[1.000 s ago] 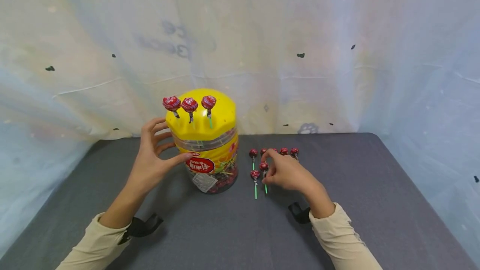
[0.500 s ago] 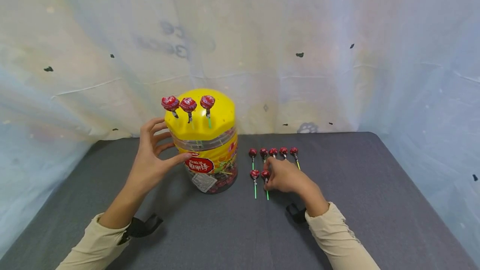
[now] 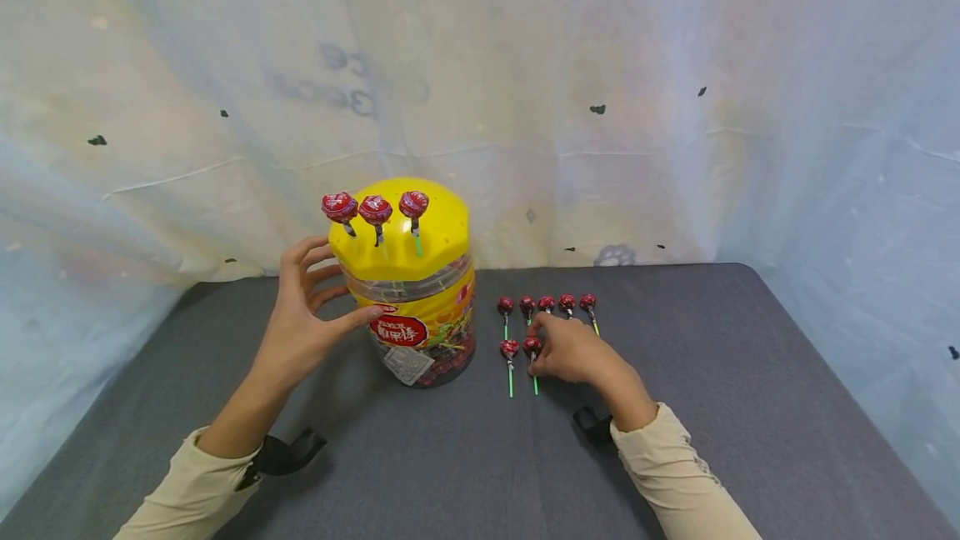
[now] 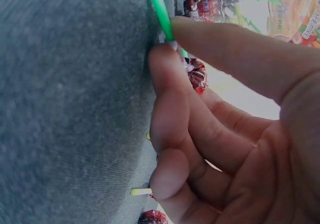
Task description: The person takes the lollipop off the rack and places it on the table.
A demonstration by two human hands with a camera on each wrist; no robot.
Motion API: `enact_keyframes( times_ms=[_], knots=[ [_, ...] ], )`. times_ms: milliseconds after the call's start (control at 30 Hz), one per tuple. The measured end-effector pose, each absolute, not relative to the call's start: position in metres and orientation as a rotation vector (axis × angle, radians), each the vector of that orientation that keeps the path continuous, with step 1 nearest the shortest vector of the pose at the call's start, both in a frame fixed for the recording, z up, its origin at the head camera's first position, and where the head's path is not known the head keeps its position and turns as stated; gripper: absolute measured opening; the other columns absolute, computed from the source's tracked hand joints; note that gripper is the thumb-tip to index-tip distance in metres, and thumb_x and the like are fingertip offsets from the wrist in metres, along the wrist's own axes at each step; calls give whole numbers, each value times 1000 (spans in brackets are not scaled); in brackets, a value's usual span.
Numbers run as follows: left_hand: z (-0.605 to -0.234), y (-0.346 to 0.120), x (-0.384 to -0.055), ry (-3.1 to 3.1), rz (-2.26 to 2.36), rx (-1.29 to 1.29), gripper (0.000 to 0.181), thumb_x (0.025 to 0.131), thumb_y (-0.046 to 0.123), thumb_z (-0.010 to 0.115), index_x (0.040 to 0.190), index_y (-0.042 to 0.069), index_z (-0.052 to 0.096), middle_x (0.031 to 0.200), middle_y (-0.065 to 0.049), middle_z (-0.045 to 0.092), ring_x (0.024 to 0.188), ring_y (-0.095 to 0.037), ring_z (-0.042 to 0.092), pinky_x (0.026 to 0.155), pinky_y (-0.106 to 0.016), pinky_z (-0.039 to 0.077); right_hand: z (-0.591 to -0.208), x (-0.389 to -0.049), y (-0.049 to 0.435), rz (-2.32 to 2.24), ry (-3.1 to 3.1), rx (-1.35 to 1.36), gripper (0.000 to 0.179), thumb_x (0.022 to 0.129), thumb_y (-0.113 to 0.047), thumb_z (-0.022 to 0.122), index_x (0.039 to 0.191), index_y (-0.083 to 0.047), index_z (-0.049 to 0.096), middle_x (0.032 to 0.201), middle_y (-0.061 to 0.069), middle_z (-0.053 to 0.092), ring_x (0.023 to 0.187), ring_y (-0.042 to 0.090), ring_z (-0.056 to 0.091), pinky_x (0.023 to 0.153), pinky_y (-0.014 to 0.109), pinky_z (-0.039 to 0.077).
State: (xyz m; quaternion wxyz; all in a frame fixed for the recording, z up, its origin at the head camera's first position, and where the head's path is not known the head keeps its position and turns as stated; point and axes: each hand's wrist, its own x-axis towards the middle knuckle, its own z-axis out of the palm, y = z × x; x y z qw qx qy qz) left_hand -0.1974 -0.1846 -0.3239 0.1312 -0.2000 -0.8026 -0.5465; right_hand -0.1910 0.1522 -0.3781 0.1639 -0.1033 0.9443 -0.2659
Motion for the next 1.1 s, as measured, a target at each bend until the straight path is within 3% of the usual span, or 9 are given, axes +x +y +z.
enact_keyframes(
  times_ms=[667,833,967,1100],
  knots=[
    [-323,-185,-198,-2328,-1588,-581,97,77,8,86,151,18,23,148,-6,36,130,-26,47,103,-46,48,-369,-189,161,-821,2687,-373,50,85,-18,79,128,-6,56,85,-5,72,74,8,62,66,29,51],
    [-323,-190,-201,-2336,-1633,-614,96,78,9,85,151,23,24,147,-3,37,128,-22,47,102,-35,50,-357,-184,161,-877,2695,-440,50,86,-18,78,129,-7,55,86,-7,73,77,8,64,68,28,52],
    [-321,-199,-206,-2306,-1795,-634,92,82,2,80,151,28,24,146,-2,38,127,-19,46,98,-22,50,-342,-175,154,-1004,2722,-565,52,89,-21,76,135,-15,50,100,-5,74,80,7,64,68,27,53],
    [-320,-204,-211,-2291,-1898,-621,91,83,-1,77,151,29,24,147,-2,38,132,-20,44,103,-29,49,-326,-164,142,-1208,2685,-699,63,91,-28,74,144,-26,42,124,-1,69,84,8,65,73,28,56]
  ],
)
